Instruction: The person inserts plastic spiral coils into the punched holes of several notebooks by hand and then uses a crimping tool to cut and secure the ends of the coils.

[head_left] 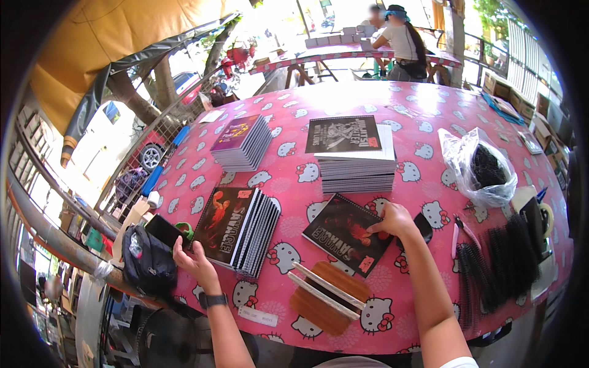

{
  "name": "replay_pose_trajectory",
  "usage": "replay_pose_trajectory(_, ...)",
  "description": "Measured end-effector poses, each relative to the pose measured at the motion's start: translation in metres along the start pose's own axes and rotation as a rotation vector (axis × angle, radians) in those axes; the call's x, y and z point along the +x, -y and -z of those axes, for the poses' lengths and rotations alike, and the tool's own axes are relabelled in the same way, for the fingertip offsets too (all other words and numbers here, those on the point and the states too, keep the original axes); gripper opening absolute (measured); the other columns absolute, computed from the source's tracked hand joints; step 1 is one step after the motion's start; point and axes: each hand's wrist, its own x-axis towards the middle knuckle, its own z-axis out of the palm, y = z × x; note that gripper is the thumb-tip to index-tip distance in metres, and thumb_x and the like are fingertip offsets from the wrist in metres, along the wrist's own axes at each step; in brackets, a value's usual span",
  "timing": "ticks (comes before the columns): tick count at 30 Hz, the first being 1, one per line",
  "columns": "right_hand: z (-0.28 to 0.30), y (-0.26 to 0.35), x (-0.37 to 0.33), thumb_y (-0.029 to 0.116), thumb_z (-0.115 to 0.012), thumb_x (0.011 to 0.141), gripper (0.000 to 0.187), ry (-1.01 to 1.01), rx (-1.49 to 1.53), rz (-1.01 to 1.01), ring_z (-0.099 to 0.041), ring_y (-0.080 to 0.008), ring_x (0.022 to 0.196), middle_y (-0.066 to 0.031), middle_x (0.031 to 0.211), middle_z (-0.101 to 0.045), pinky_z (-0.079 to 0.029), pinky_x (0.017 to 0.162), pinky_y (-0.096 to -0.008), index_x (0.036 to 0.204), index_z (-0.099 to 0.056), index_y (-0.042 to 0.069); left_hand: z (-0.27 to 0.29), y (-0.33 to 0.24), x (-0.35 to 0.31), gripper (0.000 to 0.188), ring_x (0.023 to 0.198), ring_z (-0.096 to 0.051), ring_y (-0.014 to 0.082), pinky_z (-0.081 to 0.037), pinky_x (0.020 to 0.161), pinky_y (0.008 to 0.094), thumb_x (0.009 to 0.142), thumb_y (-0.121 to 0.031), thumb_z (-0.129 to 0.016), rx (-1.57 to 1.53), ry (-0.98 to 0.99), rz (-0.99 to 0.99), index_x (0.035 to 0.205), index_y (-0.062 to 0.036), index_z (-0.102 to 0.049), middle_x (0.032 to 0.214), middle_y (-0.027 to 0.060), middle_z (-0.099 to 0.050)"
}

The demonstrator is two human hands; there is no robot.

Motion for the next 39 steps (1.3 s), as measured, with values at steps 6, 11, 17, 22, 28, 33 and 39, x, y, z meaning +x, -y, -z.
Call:
replay_pose_trajectory(6,-0.001,0.011,-0.011,0.051,-0.078,0.060,0.070,0.015,-0.089,-0.018,-0.054,-0.0304,0.109,-0.0155,0.110,-0.060,-0.046,0.091,-0.0384,0.100,-0.061,-0.004,0.029,-0.105,-0.068,0.095,0.119,-0.042,0.0322,-0.036,0.098,0.0429,0.054,-0.043,-0.085,-0.484,1.034,-0.472,0.127,-0.0056,-0.039,0.125,0.0161,-0.043)
replay_pose_trajectory(11,0.003,0.015,-0.018,0.050,-0.075,0.065,0.067,0.013,-0.029,-0.016,-0.060,-0.0284,0.101,-0.0175,0.107,-0.062,-0.048,0.086,-0.0363,0.102,-0.061,-0.004,0.013,-0.105,-0.118,0.094,0.113,-0.045,0.0322,-0.041,0.093,0.0420,0.052,-0.033,-0.088,-0.591,0.950,-0.332,0.126,-0.0053,-0.037,0.121,0.0159,-0.044)
replay_pose_trajectory(17,0.019,0.003,-0.016,0.036,-0.075,0.068,0.045,0.081,0.263,0.156,-0.064,-0.0280,0.088,-0.0137,0.092,-0.067,-0.049,0.079,-0.0368,0.097,-0.065,0.001,0.026,-0.139,-0.149,0.088,0.108,-0.045,0.0326,-0.041,0.090,0.0428,0.052,-0.030,-0.089,-0.472,0.740,-0.350,0.120,-0.0040,-0.040,0.114,0.0160,-0.045)
replay_pose_trajectory(22,0.052,0.017,-0.052,0.011,-0.068,0.070,0.029,-0.236,0.315,0.575,-0.064,-0.0291,0.081,-0.0131,0.089,-0.066,-0.050,0.073,-0.0372,0.098,-0.065,0.006,0.034,-0.153,-0.104,0.093,0.119,-0.037,0.0327,-0.033,0.098,0.0436,0.063,-0.033,-0.082,-0.369,0.960,-0.527,0.134,-0.0038,-0.030,0.129,0.0194,-0.037)
replay_pose_trajectory(28,0.095,0.052,-0.167,0.014,-0.066,0.075,0.021,-0.491,0.330,0.892,-0.063,-0.0257,0.071,-0.0084,0.086,-0.066,-0.051,0.063,-0.0326,0.095,-0.066,0.008,0.000,-0.169,-0.044,0.080,0.123,-0.040,0.0256,-0.033,0.100,0.0396,0.070,-0.019,-0.078,-0.907,0.514,-0.203,0.134,-0.0011,-0.033,0.137,0.0173,-0.037)
replay_pose_trajectory(33,0.096,0.035,-0.169,0.011,-0.069,0.078,0.025,-0.363,0.846,0.931,-0.065,-0.0182,0.074,-0.0089,0.088,-0.068,-0.052,0.064,-0.0277,0.100,-0.065,0.001,0.017,-0.143,-0.016,0.056,0.103,-0.054,0.0201,-0.041,0.093,0.0353,0.076,-0.019,-0.074,-1.005,0.818,0.161,0.122,-0.0005,-0.048,0.116,0.0094,-0.055)
replay_pose_trajectory(39,0.038,0.005,-0.163,0.013,-0.074,0.076,0.049,0.053,1.414,0.704,-0.060,-0.0097,0.084,-0.0060,0.093,-0.067,-0.048,0.065,-0.0246,0.119,-0.054,0.003,0.022,-0.141,-0.037,0.047,0.091,-0.058,0.0148,-0.045,0.086,0.0306,0.075,-0.015,-0.076,-1.313,0.655,0.376,0.113,-0.0004,-0.054,0.102,0.0048,-0.062)
